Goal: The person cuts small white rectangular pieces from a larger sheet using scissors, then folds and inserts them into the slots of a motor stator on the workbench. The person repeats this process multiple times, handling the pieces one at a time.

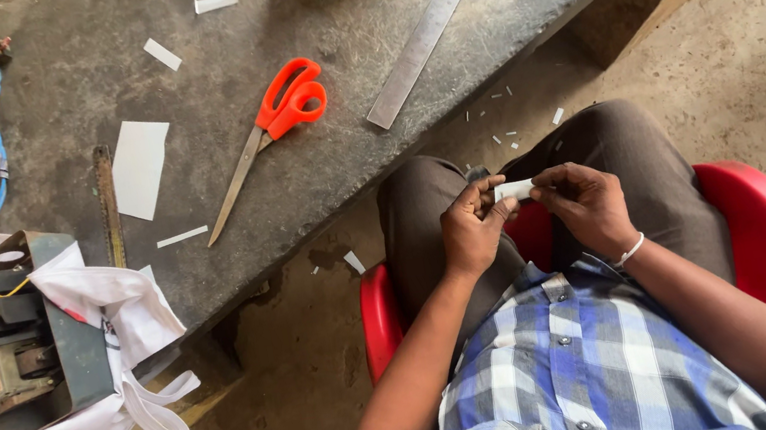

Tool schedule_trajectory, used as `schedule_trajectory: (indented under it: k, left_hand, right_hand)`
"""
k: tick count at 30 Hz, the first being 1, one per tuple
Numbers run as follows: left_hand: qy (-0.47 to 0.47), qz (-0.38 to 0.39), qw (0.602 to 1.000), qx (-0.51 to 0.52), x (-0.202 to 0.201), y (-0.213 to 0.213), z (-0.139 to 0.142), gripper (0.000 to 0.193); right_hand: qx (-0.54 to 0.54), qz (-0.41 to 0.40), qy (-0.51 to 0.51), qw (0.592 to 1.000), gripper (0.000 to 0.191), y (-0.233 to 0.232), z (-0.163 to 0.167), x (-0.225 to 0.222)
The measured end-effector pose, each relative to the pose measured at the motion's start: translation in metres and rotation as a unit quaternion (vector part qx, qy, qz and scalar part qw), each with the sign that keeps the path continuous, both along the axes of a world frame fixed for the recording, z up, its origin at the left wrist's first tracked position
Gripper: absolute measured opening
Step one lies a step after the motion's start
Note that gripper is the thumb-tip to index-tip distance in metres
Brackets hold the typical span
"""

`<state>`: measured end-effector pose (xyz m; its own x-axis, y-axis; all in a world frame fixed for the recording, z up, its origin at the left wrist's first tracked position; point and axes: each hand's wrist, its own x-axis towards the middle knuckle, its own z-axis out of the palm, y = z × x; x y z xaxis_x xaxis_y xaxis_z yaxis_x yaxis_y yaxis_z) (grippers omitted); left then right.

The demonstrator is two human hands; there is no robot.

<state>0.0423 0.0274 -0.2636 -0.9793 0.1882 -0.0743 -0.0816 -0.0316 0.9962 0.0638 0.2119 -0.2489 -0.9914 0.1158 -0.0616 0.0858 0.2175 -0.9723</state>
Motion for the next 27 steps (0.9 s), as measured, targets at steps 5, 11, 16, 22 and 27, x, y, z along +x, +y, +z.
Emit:
schedule_trajectory:
  k: [5,11,16,22,27]
  left_hand:
    - [0.016,0.017,0.999,-0.036,0.001,0.000,0.013,0.021]
    - [-0.001,0.024,0.999,-0.031,-0.001,0.001,0.015,0.023]
    - [-0.002,0.025,1.000,-0.017,-0.001,0.004,0.008,0.025]
    - [-0.015,0.038,0.999,0.008,-0.004,0.004,-0.002,0.025]
    - [-0.019,0.024,1.000,0.007,-0.005,0.004,-0.005,0.026]
  right_hand:
    - [0.011,0.006,0.014,1.000,0.034,0.002,-0.002,-0.003]
    - [-0.163,0.051,-0.086,0.982,0.049,0.016,-0.002,-0.011]
    - [-0.145,0.051,-0.072,0.985,0.041,0.015,-0.009,-0.012]
    - [-0.195,0.052,-0.073,0.977,0.050,0.014,-0.005,-0.012]
    - [-0.195,0.036,-0.076,0.977,0.044,0.012,-0.007,-0.014]
